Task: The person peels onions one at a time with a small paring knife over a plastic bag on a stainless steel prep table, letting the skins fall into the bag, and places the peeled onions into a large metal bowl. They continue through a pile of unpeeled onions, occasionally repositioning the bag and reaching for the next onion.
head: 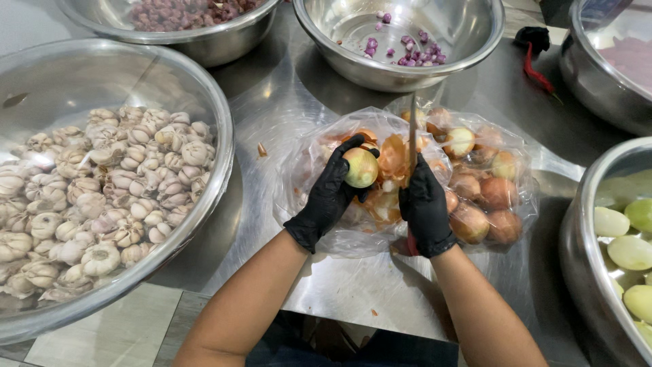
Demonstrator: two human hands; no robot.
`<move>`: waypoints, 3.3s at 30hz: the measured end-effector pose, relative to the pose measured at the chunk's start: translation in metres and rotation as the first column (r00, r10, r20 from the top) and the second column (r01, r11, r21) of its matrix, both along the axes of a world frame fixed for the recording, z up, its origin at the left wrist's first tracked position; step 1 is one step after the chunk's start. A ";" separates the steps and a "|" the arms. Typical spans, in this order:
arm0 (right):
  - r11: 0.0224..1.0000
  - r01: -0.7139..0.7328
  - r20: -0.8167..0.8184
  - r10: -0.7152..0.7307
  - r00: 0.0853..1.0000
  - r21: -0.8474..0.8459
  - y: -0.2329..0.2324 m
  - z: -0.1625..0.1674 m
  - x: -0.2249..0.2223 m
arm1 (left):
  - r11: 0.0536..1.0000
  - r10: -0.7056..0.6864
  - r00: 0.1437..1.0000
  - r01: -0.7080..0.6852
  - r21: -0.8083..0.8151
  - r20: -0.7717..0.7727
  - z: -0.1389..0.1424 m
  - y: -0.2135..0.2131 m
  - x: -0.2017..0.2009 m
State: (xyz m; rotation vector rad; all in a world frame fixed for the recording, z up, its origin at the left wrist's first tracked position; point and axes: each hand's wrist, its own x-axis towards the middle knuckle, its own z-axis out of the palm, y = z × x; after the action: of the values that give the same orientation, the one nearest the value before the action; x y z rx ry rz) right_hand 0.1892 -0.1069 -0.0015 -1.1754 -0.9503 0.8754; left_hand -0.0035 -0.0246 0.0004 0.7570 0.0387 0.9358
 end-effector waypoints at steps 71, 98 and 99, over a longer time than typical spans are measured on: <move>0.986 -0.161 0.767 0.081 0.637 0.030 -0.026 0.039 -0.008 | 0.824 0.473 0.766 -0.209 0.527 -0.436 0.030 -0.014 -0.010; 0.986 -0.165 -0.108 0.161 0.981 -0.027 -0.009 -0.009 -0.003 | 0.843 0.344 0.921 -0.216 0.493 -0.185 0.002 0.003 -0.009; 0.983 -0.184 -0.093 0.183 0.979 -0.007 -0.010 -0.007 0.001 | 0.861 0.300 0.941 -0.196 0.469 -0.157 -0.001 0.006 -0.010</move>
State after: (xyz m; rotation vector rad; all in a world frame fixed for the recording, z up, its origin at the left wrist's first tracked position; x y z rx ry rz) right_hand 0.1900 -0.1171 -0.0089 -1.0624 -0.9884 1.0774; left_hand -0.0135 -0.0188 -0.0005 1.3125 0.1265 1.1188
